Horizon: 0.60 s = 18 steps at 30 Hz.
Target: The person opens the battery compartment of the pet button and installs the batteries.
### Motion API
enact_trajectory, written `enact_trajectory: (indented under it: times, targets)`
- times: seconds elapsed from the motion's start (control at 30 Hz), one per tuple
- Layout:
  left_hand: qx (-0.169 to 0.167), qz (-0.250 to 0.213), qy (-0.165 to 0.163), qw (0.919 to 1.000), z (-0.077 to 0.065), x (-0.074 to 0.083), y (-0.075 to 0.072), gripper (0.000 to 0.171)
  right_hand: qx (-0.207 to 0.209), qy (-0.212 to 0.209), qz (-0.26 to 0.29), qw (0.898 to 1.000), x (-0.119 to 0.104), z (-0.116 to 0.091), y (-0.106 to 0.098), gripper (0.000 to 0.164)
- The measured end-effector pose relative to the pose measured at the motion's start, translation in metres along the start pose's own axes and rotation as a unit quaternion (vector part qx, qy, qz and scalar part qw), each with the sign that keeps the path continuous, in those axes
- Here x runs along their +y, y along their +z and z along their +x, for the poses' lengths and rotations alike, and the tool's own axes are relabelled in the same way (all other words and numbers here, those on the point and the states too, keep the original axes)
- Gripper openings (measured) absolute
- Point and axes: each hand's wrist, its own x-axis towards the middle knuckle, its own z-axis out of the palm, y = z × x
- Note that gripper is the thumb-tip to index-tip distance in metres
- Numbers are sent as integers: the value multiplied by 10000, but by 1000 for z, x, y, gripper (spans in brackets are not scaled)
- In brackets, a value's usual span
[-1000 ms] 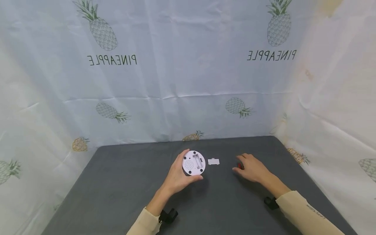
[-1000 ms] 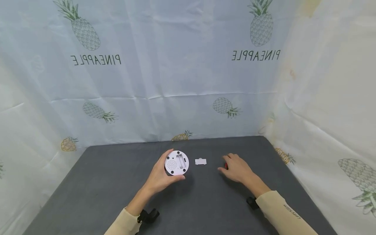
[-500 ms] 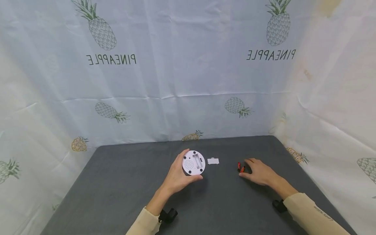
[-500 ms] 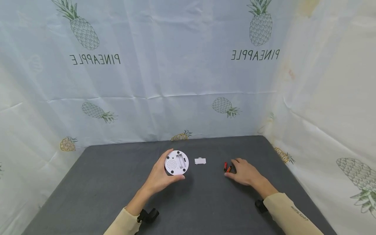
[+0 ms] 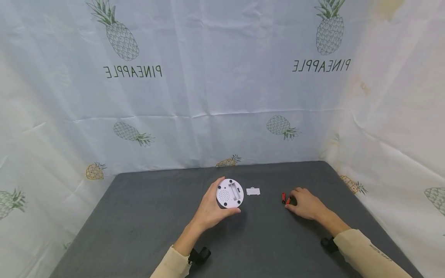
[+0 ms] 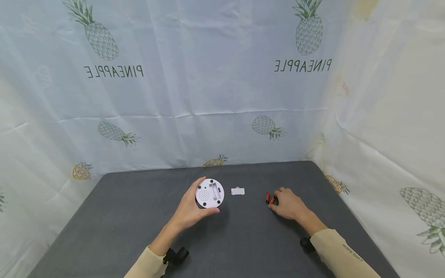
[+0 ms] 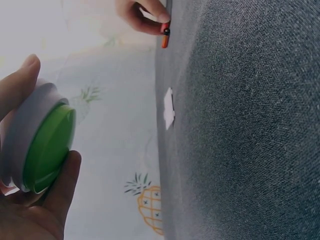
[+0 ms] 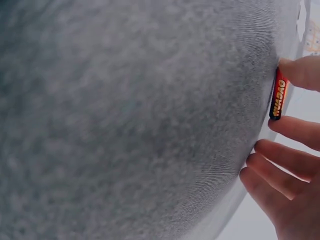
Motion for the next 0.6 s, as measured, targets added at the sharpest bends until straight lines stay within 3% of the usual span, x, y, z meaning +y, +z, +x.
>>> enact_trajectory:
  times: [0.2,0.3,0.6]
  targets:
    - [-4,-5,-4,10000,-1,0,0,106,77,36,868,9962,0,5,3,33]
    - [-3,-30,-34,10000,0,0,0,106,155,-8,1507,9885,-3,7,1,35]
    - [-30,0,20,10000,1,-1,1,107,434,-43,2714,9615,-24,11,0,44]
